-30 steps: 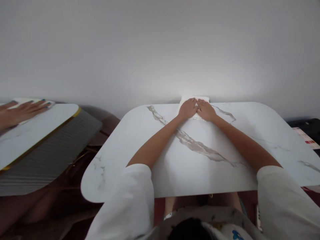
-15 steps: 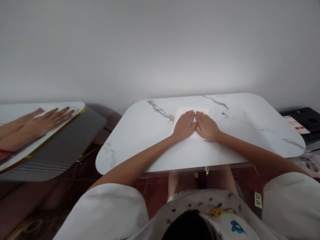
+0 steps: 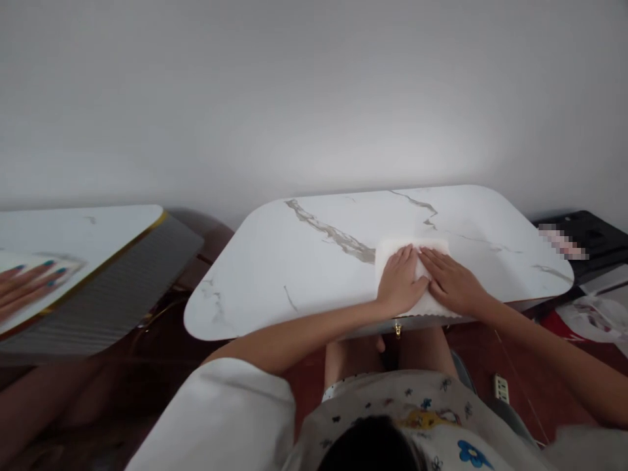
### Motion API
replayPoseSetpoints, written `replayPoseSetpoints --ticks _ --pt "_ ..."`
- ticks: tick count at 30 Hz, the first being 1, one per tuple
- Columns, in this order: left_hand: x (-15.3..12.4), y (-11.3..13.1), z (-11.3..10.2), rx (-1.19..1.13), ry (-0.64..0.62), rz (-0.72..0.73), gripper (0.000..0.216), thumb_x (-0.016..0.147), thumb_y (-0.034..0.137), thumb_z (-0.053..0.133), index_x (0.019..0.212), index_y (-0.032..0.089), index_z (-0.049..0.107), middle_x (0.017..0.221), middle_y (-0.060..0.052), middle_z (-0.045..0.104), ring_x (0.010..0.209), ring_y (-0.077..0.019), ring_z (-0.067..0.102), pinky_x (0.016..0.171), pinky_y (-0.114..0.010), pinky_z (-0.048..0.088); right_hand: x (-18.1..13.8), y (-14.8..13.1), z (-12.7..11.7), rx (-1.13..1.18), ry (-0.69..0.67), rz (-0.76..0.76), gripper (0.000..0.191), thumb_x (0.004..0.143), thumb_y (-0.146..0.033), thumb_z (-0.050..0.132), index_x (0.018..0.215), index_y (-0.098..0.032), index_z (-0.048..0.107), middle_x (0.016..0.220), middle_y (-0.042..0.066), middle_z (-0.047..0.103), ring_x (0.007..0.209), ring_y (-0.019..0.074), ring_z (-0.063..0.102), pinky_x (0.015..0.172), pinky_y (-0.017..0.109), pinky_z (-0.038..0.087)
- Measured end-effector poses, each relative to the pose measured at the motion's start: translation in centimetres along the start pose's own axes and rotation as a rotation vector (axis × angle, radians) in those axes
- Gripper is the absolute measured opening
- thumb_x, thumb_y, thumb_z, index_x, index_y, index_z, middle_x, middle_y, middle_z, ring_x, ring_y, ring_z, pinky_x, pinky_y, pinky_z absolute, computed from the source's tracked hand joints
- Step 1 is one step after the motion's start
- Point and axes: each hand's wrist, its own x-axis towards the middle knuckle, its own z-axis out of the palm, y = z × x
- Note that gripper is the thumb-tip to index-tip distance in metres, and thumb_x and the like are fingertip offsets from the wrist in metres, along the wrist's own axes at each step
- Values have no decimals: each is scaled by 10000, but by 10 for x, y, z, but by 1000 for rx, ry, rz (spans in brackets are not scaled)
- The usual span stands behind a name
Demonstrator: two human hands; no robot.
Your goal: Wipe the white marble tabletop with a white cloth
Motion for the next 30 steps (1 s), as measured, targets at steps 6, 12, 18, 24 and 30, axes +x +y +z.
replayPoseSetpoints --ticks 6,12,18,24,30 --pt "68 -9 3 39 38 -31 569 860 268 370 1379 35 349 1471 -147 313 1374 -246 255 1150 -365 186 47 46 9 -46 -14 22 570 863 -233 309 1413 -85 334 1453 113 361 1349 217 305 1116 420 274" --pt "129 -63 -11 133 206 -12 451 859 189 352 1259 33 488 1367 -163 465 1287 -231 400 1108 -337 271 134 73 34 -64 -21 -33 552 860 -212 329 1402 -111 361 1448 102 373 1338 219 330 1100 425 286" --pt "183 -113 -26 236 249 4 409 860 206 403 1236 73 499 1328 -139 504 1265 -237 423 1091 -341 292 212 93 55 -75 -11 -79 543 873 -228 318 1380 -41 376 1436 139 386 1333 216 341 1108 375 266" --pt "235 -116 -21 273 260 83 363 880 195 371 1186 77 528 1249 -125 561 1213 -223 463 1059 -338 315 236 126 55 -82 -2 64 547 864 -219 326 1386 -61 368 1439 125 385 1322 218 359 1099 376 272" --pt "245 -82 -1 274 235 186 429 880 208 374 1255 29 482 1330 -161 493 1251 -241 423 1067 -355 290 198 149 44 -113 8 139 540 880 -231 292 1390 -65 357 1442 124 381 1326 223 353 1096 398 271"
